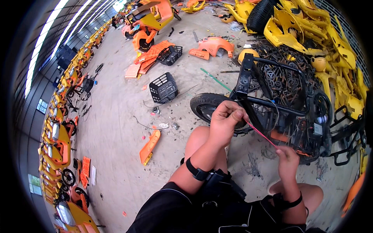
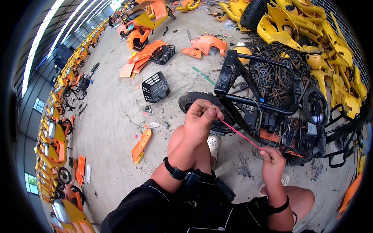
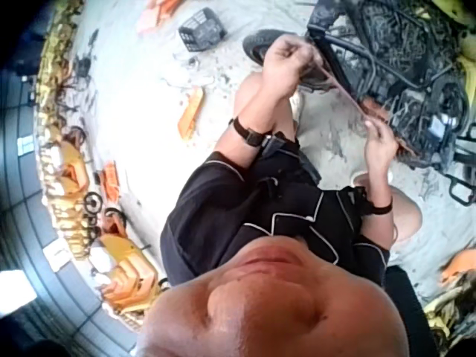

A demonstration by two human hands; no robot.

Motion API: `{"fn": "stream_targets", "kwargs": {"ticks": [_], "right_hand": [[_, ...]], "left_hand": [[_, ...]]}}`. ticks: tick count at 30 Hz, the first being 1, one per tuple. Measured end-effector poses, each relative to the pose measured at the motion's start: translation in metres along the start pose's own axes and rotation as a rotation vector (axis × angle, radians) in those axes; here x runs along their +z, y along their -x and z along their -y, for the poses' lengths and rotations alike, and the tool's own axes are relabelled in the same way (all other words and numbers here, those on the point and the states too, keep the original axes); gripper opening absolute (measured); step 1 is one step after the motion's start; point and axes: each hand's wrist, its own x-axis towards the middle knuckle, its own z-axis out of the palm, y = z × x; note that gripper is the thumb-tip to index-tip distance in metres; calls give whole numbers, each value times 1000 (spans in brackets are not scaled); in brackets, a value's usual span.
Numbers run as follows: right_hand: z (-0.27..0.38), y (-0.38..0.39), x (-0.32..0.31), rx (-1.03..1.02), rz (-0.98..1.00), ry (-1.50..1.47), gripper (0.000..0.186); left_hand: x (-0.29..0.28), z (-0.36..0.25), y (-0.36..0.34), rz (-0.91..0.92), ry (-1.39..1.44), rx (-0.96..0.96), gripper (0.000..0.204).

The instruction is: The person connects and organizes electrical wires on a black vehicle frame by hand while sitting on the floor of a warehouse.

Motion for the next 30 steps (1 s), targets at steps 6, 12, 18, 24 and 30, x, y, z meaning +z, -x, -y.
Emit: {"fn": "stream_targets", "kwargs": {"ticks": [6,12,18,24,30], "right_hand": [[14,1,-7,-94,17,-55,8],[11,-10,-10,68,36,-522,11],[20,-23,-16,91,1,-807,15],[24,-39,-15,97,-60,-1150,16],[35,-43,-21,156,80,-1612,20]], "left_hand": [[-6,-1,-1,-215,58,-58,9],[-6,-3,1,-177,197,-124,11],[-2,-3,5,-123,376,-219,14],[11,0,4,-50,419,-220,15],[41,17,9,17,370,-375,15]]}}
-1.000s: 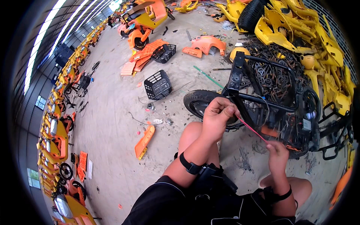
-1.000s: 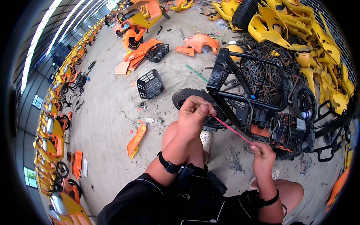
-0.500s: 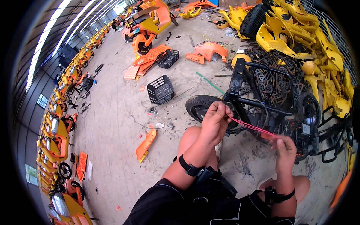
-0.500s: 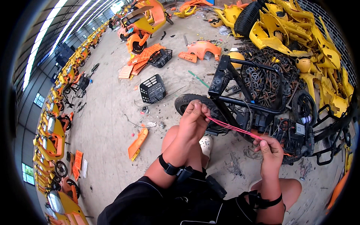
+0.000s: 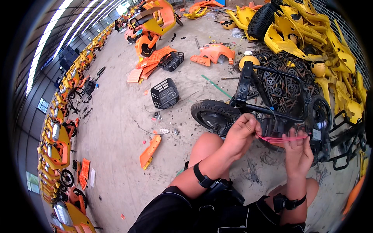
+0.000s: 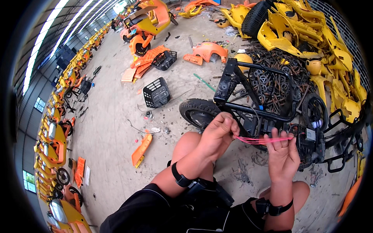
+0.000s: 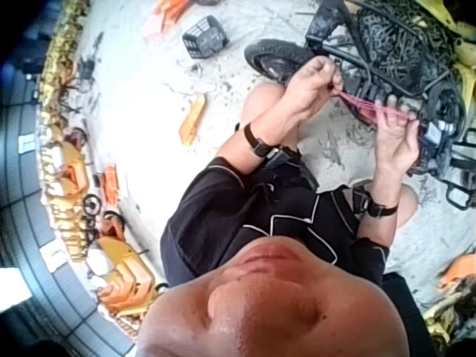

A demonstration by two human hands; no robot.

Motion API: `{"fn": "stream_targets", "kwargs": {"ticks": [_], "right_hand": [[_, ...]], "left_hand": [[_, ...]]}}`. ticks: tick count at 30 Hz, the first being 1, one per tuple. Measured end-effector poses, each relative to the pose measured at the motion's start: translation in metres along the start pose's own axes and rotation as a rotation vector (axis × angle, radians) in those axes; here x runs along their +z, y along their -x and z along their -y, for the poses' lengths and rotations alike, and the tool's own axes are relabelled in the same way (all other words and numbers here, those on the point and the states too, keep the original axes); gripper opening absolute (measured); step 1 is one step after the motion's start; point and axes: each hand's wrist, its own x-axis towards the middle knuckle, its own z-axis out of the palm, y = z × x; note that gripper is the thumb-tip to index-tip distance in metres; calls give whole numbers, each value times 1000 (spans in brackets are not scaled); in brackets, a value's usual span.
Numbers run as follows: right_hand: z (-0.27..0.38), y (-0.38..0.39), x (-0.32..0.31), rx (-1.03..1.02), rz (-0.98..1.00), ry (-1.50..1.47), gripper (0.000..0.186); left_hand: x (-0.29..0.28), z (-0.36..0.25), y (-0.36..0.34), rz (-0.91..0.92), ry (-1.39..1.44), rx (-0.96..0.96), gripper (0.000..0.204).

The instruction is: The person connects and organizes electrical wires on a black vehicle frame by hand while sitting on the floor of a warehouse.

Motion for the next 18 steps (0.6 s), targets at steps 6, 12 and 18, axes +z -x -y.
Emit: {"fn": "stream_targets", "kwargs": {"ticks": [6,12,18], "right_hand": [[7,-3,7,34,-122,-4,16],[-2,-2,14,131,-202,381,19],[-15,-1,10,28,-200,667,24]], "left_hand": [[5,20,-12,51,-32,-86,14],[-1,23,-21,71,-211,-117,14],[0,22,-22,56,-362,-194,13]]}}
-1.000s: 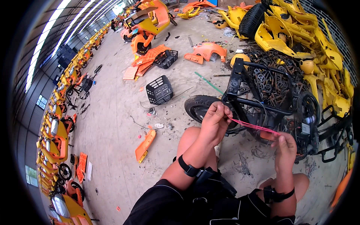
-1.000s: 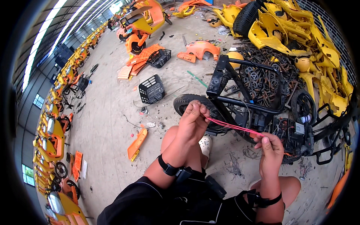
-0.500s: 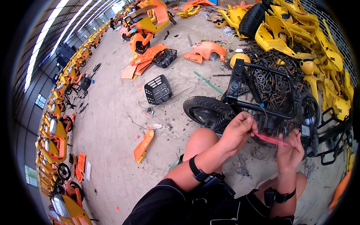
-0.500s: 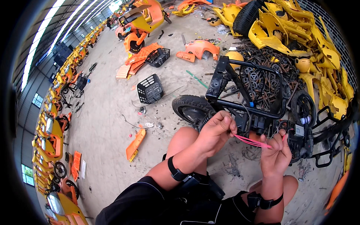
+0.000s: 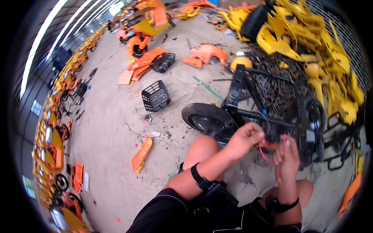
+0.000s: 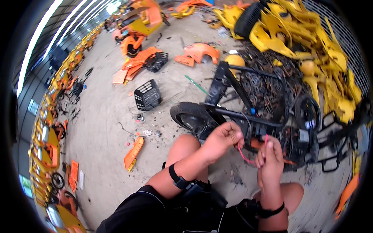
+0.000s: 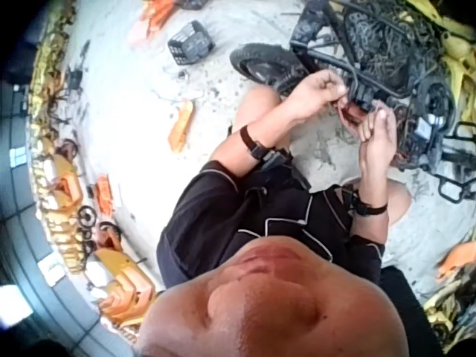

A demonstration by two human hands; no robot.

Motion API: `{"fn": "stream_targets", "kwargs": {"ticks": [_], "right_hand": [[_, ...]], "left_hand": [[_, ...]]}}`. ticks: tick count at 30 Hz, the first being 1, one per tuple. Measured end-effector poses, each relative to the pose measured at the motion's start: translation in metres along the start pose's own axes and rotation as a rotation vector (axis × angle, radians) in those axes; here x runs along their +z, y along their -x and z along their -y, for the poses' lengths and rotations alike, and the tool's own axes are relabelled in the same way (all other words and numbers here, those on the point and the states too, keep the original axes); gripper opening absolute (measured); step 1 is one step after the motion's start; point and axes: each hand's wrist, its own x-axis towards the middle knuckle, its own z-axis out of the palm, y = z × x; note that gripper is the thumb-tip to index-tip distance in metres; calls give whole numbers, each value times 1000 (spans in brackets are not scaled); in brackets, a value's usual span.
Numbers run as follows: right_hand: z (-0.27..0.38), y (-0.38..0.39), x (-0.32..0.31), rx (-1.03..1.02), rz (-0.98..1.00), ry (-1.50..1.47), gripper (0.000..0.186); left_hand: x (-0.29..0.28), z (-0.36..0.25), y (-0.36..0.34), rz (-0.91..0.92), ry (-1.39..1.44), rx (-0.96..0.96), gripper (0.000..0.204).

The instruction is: The person connects and organizes electrical wires on a black vehicle frame by hand while sitting on the floor of a warehouse.

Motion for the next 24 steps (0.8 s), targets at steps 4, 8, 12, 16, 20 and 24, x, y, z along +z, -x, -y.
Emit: {"fn": "stream_targets", "kwargs": {"ticks": [4,8,12,16,20,24], "right_hand": [[-12,3,3,-115,41,289,22],[-14,9,12,-193,67,366,18],[-22,8,10,-329,73,450,18],[-23,7,11,-405,67,530,18],[-18,7,14,-432,85,592,17],[-18,6,8,-521,93,702,16]], "left_hand": [[-2,-9,10,-30,-84,73,7],[-5,-3,13,-126,-164,83,7],[-1,-2,13,-88,-75,73,11],[3,-1,13,-76,-39,65,12],[0,0,14,-93,-58,39,14],[7,-5,14,-111,-54,-26,17]]}}
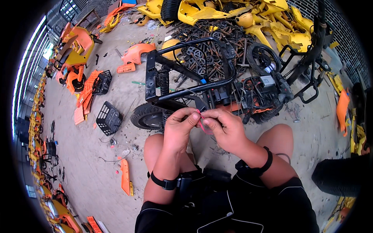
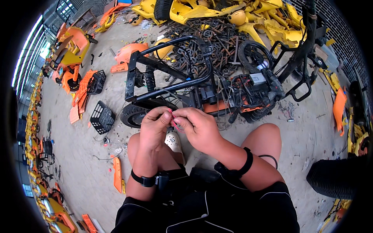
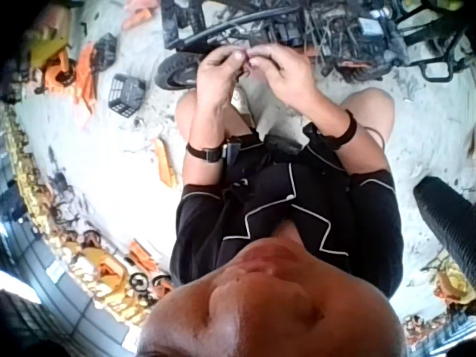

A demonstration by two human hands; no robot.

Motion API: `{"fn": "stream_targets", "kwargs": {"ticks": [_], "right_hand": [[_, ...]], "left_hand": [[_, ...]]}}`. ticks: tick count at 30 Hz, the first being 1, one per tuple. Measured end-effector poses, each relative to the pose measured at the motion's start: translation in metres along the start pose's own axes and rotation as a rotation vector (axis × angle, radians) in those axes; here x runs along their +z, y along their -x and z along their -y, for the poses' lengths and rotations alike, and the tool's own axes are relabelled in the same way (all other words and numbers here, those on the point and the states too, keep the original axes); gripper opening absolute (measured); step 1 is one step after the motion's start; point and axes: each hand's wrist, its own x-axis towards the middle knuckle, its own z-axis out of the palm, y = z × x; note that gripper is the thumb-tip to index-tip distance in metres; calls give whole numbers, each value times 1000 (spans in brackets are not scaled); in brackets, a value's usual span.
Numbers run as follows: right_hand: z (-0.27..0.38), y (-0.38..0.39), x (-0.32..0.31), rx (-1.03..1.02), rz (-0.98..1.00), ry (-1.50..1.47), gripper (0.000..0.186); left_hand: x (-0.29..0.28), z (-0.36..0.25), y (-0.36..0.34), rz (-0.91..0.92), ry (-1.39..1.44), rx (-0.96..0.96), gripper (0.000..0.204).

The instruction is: The person connects and organizes electrical wires on a black vehicle frame by hand while sitting on the floor of a warehouse.

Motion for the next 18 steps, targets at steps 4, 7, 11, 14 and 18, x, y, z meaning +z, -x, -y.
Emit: {"fn": "stream_targets", "kwargs": {"ticks": [4,7,11,14,18], "right_hand": [[-1,0,2,50,2,-42,15],[-3,-1,3,10,9,-61,15],[1,-3,1,150,86,-188,14],[-3,-2,5,373,147,-470,19],[-21,0,9,476,96,-765,26]], "left_hand": [[0,0,-1,4,1,-20,23],[0,2,0,-7,3,-36,24],[-3,4,-1,0,40,-15,23],[-12,8,1,-16,65,39,16],[-18,3,-5,-39,194,110,14]]}}
